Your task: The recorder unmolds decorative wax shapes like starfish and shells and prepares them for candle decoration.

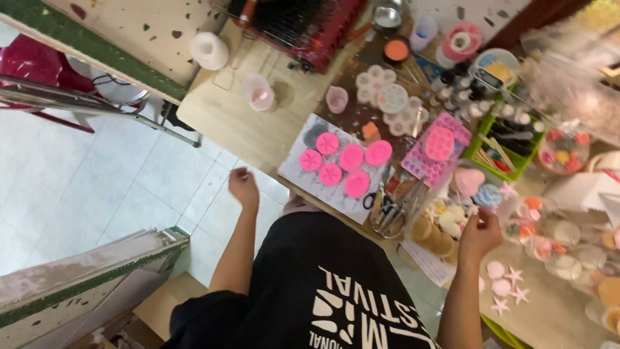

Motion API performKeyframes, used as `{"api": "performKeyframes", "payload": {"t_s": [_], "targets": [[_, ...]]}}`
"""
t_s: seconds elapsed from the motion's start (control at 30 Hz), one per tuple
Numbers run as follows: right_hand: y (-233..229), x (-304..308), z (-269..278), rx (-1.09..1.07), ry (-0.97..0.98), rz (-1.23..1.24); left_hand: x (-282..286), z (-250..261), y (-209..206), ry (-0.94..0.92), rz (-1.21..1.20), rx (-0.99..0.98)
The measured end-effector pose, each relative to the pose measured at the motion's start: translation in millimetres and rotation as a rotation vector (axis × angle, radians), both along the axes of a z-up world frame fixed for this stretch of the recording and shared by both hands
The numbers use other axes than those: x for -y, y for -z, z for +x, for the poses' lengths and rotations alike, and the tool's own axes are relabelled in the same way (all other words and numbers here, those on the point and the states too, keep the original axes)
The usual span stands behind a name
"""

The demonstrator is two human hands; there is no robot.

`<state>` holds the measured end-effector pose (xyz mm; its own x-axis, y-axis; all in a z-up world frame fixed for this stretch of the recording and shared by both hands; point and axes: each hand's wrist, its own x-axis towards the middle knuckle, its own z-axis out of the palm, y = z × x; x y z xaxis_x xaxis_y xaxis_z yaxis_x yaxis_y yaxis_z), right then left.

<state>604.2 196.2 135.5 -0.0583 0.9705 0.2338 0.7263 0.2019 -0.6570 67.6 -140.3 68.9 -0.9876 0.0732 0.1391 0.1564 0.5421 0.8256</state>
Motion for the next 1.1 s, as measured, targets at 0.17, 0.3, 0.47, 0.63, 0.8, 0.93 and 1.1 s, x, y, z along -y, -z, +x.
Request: {"api": "performKeyframes", "payload": {"t_s": [0.17, 0.3, 0.47, 0.63, 0.8, 0.93, 1.1], "targets": [[-29.1, 10.0, -52.8, -0.060, -0.003, -0.046, -85.1, -74.2, 16.8, 0.135, -0.010, -0.015], [-48.2, 29.7, -121.7, -0.088, 0.035, -0.068, -139.3, -124.8, 2.0, 0.248, -0.019, -0.071], [-19.2, 68.4, -268.0, -0.144, -0.115, -0.218, -169.1, -171.0, -7.9, 0.381, -0.041, -0.081], [41.8, 103.9, -467.1, -0.298, -0.364, -0.533, -164.1, -186.9, -1.5, 0.538, -0.077, -0.109], [49.4, 108.5, -610.9, 0.018, -0.584, -0.309, -155.3, -180.2, -4.0, 0.619, -0.008, 0.000], [61.1, 99.7, -631.7, -0.025, -0.448, -0.310, -162.6, -188.9, -3.7, 0.568, 0.020, 0.163], [38.7, 92.9, -640.4, -0.067, -0.404, -0.285, -168.0, -195.7, -7.3, 0.528, 0.268, 0.325]]}}
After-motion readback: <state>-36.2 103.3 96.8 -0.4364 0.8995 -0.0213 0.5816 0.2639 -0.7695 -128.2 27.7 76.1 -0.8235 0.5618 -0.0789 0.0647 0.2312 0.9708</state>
